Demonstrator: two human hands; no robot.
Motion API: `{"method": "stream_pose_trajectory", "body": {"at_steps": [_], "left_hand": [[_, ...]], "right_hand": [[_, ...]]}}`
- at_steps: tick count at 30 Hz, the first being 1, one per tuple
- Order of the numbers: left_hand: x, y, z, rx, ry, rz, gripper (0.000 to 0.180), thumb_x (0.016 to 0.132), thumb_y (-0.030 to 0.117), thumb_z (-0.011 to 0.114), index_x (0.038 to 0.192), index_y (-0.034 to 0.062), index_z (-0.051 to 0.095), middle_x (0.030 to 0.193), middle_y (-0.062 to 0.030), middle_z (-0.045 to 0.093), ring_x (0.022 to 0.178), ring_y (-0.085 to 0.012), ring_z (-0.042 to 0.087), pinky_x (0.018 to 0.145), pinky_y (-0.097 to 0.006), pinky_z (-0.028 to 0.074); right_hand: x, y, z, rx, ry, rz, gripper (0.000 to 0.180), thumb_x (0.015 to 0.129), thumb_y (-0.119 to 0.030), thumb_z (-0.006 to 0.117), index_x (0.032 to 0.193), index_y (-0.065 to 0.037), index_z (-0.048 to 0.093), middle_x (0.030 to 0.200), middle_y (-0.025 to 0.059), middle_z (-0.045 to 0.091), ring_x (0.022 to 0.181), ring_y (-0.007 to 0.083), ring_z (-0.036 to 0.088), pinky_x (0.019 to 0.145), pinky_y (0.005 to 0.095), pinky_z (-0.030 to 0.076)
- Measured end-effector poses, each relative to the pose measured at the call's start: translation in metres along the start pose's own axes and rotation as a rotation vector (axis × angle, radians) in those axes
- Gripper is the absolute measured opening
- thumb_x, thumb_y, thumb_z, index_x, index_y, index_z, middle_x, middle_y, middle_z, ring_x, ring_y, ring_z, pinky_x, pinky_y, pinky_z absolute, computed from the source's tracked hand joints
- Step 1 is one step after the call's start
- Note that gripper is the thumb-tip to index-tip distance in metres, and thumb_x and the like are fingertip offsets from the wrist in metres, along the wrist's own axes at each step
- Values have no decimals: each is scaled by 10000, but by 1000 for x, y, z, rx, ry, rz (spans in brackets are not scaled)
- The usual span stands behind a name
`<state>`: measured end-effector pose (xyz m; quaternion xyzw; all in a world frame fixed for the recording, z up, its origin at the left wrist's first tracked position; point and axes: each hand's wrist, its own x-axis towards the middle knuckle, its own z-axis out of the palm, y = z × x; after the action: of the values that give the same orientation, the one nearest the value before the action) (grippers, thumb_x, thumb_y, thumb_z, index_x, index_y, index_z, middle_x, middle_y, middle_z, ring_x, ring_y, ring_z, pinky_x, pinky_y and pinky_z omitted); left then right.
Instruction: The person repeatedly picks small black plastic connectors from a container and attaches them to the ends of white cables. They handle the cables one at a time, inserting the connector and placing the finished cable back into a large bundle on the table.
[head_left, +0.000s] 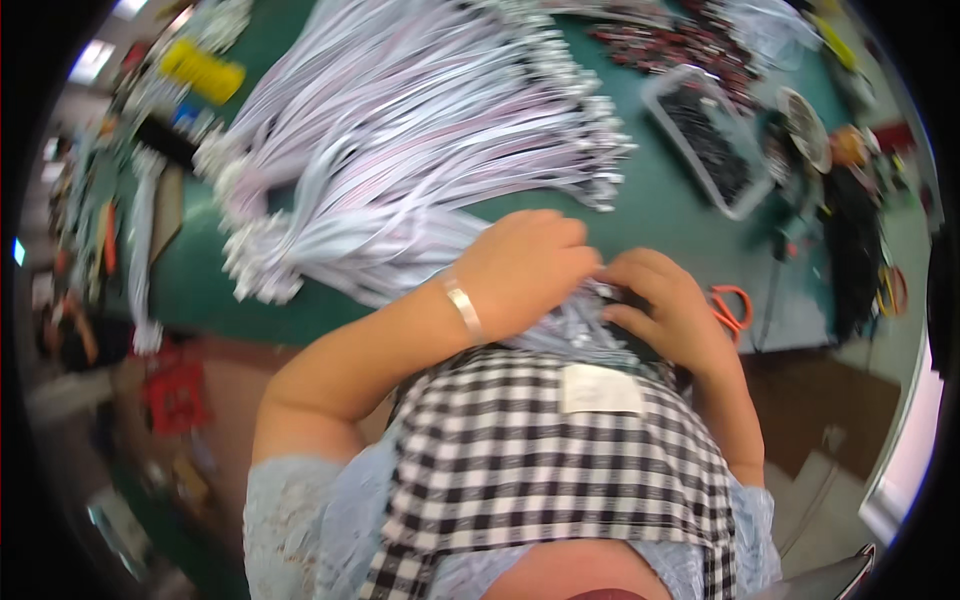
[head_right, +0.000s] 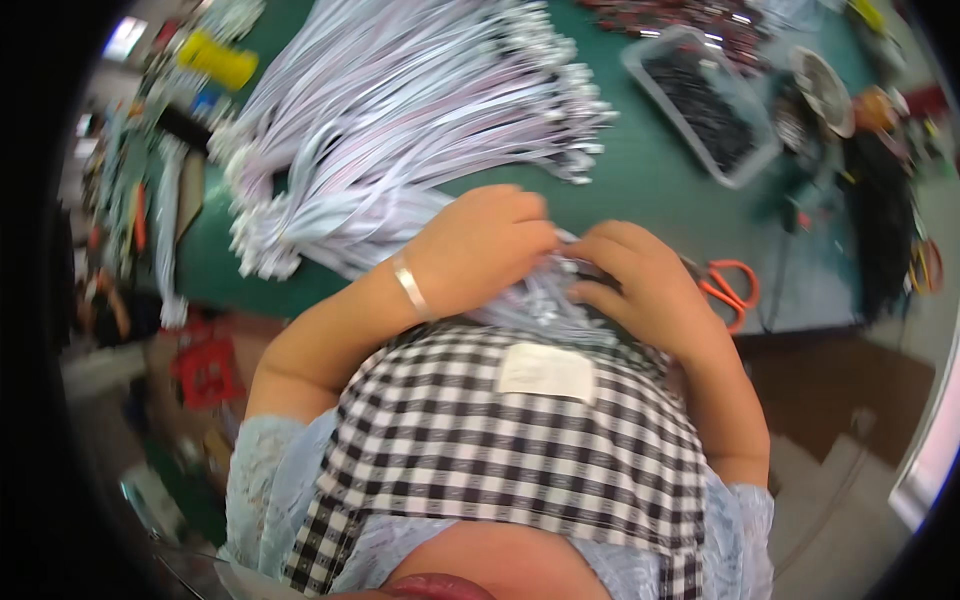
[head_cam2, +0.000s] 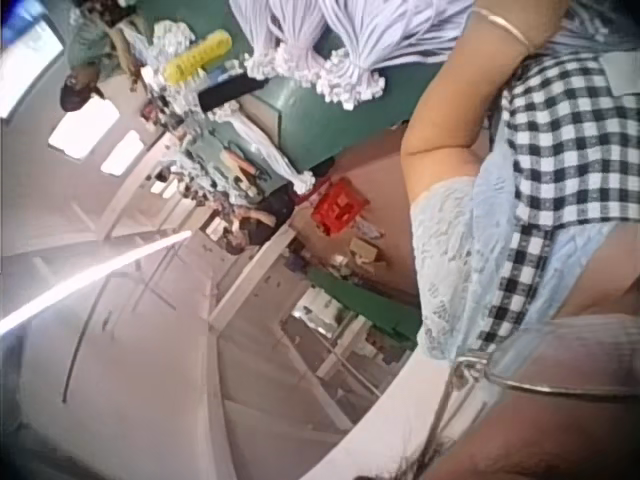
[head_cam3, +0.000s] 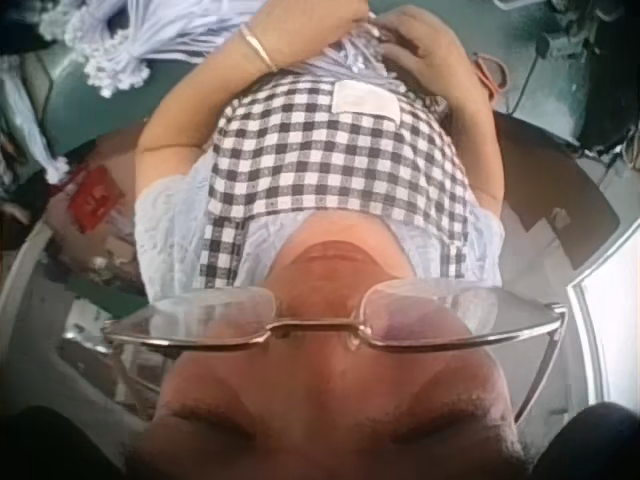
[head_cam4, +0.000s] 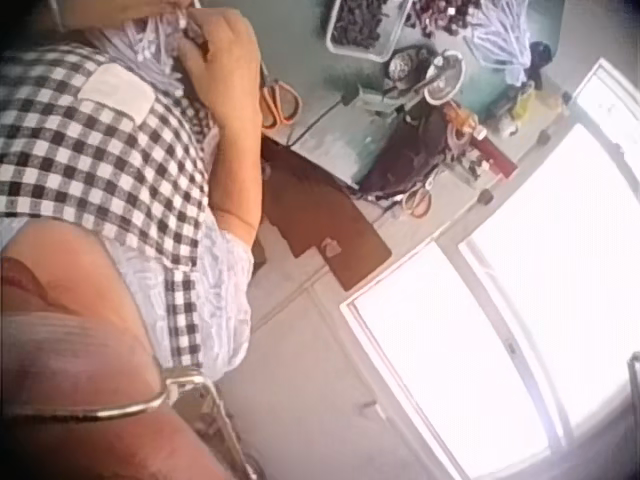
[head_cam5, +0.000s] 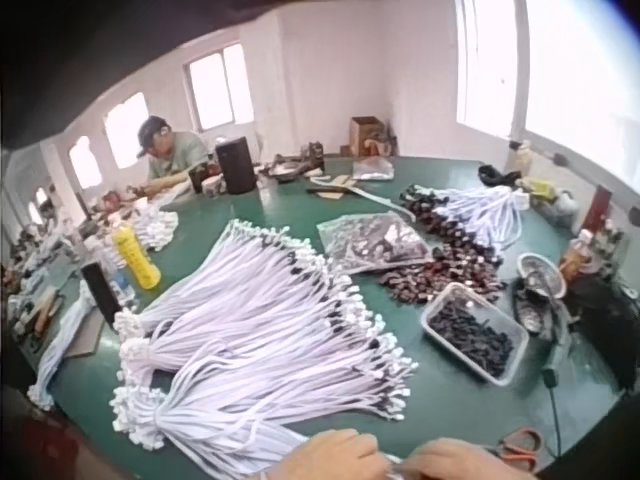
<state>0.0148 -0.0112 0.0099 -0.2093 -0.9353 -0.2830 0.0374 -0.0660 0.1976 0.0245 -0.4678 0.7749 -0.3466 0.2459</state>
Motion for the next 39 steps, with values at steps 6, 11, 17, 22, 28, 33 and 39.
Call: {"method": "stream_pose_trajectory", "body": {"at_steps": [6,11,17,22,28,33,39], "left_hand": [[11,7,-8,-368,75,-303,83,805,60,641,877,24,621,815,-94,565,719,-231,568,661,-314,464],[18,5,-10,-378,149,-205,145,820,43,648,964,26,662,817,-79,582,697,-183,570,645,-280,466],[12,-6,-2,-734,88,-464,114,862,60,636,966,12,646,899,-20,598,787,-87,568,698,-230,467],[18,-4,-10,-957,6,-629,92,889,79,611,959,21,606,820,21,583,708,-22,510,627,-187,429],[16,-8,-8,-1094,25,-682,84,895,89,593,963,39,590,804,11,577,685,-50,530,605,-190,432],[12,-14,-6,-1225,18,-699,76,902,94,578,961,46,576,806,8,571,704,-66,543,656,-214,455],[11,-10,-8,-1289,23,-702,83,905,91,578,974,46,570,810,12,565,739,-63,540,686,-215,454]], "right_hand": [[24,53,-84,-550,477,85,205,821,-109,631,1015,-50,660,1000,110,643,982,313,584,847,394,467],[55,89,-95,-694,496,79,237,838,-94,614,1069,-50,650,1022,141,629,977,339,587,857,422,471],[68,100,-90,-625,353,205,188,827,-58,574,1004,-30,632,963,174,615,957,363,588,842,438,469],[69,102,-95,-641,357,266,133,826,-69,585,948,-32,623,917,164,628,916,357,599,804,436,475],[70,108,-103,-618,402,209,132,821,-101,621,942,-50,634,924,154,631,912,347,599,784,428,479],[68,106,-103,-586,403,141,105,830,-116,615,915,-57,631,907,121,636,914,333,597,783,423,477],[68,91,-105,-694,402,166,110,835,-156,629,885,-59,622,889,103,639,900,320,598,761,412,477]]}}
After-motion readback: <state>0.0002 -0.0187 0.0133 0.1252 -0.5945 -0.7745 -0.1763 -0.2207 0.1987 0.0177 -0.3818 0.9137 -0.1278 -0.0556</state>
